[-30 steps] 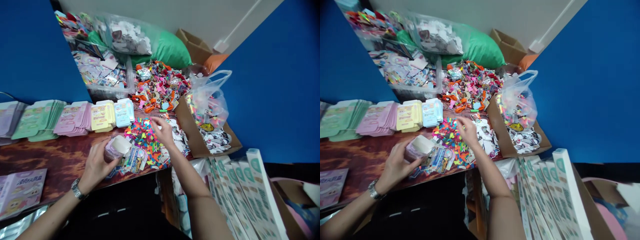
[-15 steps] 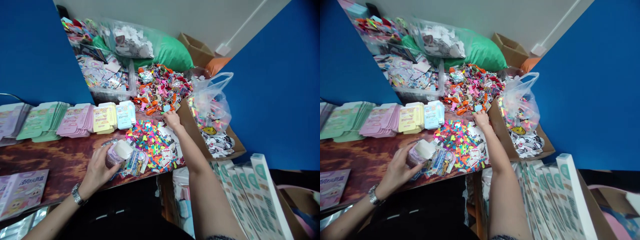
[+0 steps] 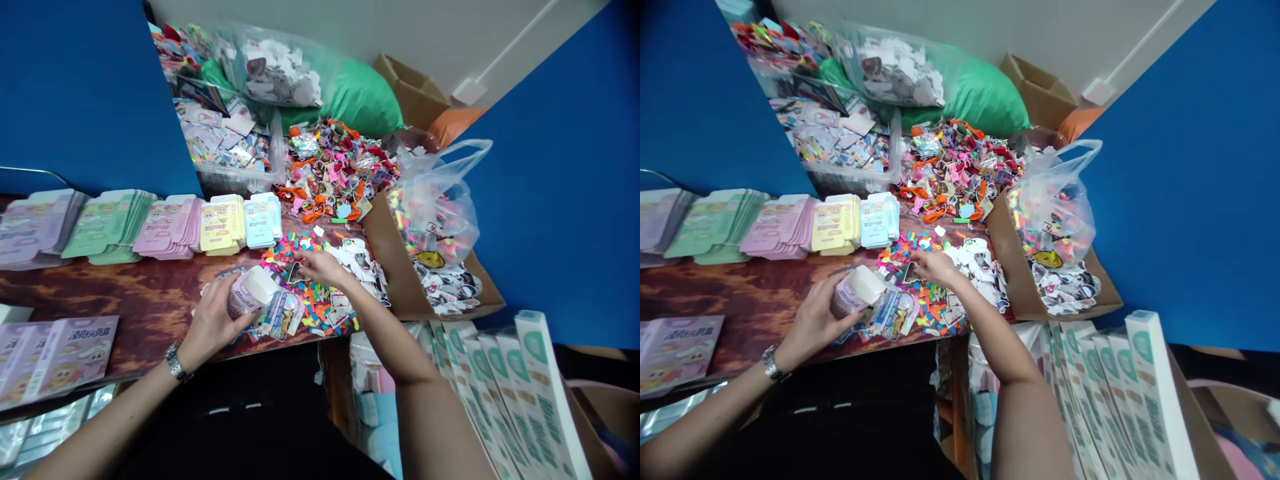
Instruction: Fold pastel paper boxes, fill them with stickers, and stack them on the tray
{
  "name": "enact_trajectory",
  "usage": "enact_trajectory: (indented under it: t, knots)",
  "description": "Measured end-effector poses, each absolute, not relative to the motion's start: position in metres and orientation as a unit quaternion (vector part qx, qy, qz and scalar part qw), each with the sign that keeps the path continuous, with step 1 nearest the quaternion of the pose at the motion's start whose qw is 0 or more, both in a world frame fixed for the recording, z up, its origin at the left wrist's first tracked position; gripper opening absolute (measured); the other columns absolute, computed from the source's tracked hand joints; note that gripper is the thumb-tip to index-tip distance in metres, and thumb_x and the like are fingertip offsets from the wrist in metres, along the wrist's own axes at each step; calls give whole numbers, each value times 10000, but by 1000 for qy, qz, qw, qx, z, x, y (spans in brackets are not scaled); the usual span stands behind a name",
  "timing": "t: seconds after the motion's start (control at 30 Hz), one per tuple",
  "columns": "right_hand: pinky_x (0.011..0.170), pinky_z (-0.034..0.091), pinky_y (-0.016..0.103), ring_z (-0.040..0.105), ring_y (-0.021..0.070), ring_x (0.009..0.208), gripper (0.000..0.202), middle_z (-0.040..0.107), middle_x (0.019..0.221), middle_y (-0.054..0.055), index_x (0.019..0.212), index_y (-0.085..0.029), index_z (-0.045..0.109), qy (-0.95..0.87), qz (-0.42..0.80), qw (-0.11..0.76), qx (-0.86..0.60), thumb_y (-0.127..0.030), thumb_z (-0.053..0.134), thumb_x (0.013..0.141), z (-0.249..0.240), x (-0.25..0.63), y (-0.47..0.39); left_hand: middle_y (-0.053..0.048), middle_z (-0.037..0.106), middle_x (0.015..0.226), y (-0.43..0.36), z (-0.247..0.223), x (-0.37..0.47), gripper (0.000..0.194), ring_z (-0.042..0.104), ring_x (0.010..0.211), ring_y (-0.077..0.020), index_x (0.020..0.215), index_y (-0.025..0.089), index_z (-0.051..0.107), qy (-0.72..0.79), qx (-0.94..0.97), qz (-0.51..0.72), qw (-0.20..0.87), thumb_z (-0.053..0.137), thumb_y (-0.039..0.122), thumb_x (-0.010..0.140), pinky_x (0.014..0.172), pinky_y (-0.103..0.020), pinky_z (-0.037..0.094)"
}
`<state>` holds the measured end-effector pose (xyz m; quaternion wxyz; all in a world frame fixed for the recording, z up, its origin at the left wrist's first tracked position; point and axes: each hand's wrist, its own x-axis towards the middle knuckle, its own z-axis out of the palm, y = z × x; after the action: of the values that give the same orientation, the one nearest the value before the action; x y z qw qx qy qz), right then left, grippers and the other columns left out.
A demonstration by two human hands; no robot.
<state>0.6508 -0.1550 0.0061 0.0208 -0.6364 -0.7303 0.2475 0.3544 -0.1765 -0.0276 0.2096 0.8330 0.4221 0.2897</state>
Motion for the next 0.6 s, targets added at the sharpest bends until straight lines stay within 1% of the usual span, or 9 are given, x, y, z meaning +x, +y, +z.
enact_trajectory:
  t: [0.03, 0.1, 0.13, 0.17, 0.23, 0.3, 0.43, 0.5, 0.6]
  knots:
    - [604, 319, 223, 584, 137, 676, 243, 693, 772, -15, 1109, -220, 658, -729, 241, 9, -640, -227, 638, 867, 2, 648, -154, -140, 559, 1287, -177, -28, 354, 681, 552, 1177, -294, 1382, 161, 404, 423, 834, 288, 209, 658, 457, 824, 1032, -433, 447]
    - [607, 302, 230, 553, 137, 673, 102, 660, 743, -3, 949, -200, 685, -734, 233, 2, -638, -229, 633, 865, -1, 645, -153, -140, 557, 1282, -177, -29, 354, 689, 549, 1175, -292, 1385, 161, 400, 424, 835, 282, 209, 660, 463, 822, 1027, -428, 450]
    - [620, 303, 231, 548, 139, 697, 72, 649, 754, 5, 887, -194, 681, -738, 228, 2, -635, -237, 624, 875, -1, 645, -152, -139, 559, 1274, -177, -29, 353, 692, 550, 1169, -290, 1384, 161, 401, 424, 835, 281, 208, 664, 461, 819, 1021, -424, 454]
    - [639, 307, 233, 548, 144, 736, 89, 642, 783, 16, 857, -189, 675, -743, 222, 4, -631, -249, 616, 887, 2, 647, -152, -139, 561, 1267, -176, -30, 353, 691, 552, 1163, -288, 1382, 159, 402, 424, 836, 281, 206, 667, 454, 817, 1015, -419, 457]
    - [684, 313, 238, 543, 161, 827, 113, 633, 859, 38, 869, -186, 670, -751, 206, 11, -627, -273, 607, 905, 12, 651, -154, -142, 559, 1268, -175, -30, 353, 691, 552, 1160, -286, 1387, 156, 396, 423, 837, 284, 200, 670, 430, 815, 1007, -412, 462]
    - [708, 315, 246, 536, 172, 863, 128, 624, 875, 48, 882, -179, 666, -762, 185, 23, -620, -279, 594, 919, 27, 653, -158, -148, 550, 1288, -173, -30, 355, 708, 543, 1172, -294, 1406, 155, 378, 425, 838, 284, 189, 672, 404, 812, 1013, -422, 456]
    - [674, 326, 237, 544, 145, 762, 171, 631, 795, 21, 846, -174, 645, -783, 182, 97, -587, -271, 547, 946, 58, 642, -168, -161, 539, 1308, -169, -28, 363, 748, 524, 1182, -321, 1445, 158, 352, 439, 840, 264, 177, 675, 359, 802, 1018, -461, 444]
    - [658, 337, 232, 556, 137, 739, 163, 649, 806, 13, 873, -187, 653, -783, 183, 132, -579, -277, 541, 949, 66, 628, -174, -163, 540, 1301, -169, -26, 368, 748, 520, 1178, -324, 1455, 156, 347, 441, 841, 256, 179, 666, 337, 803, 1016, -464, 444]
    - [648, 351, 242, 589, 152, 773, 142, 677, 882, 27, 940, -210, 672, -787, 138, 119, -590, -290, 555, 937, 67, 603, -182, -167, 539, 1291, -170, -24, 373, 756, 516, 1176, -319, 1472, 146, 324, 441, 841, 259, 177, 649, 318, 811, 1017, -460, 445]
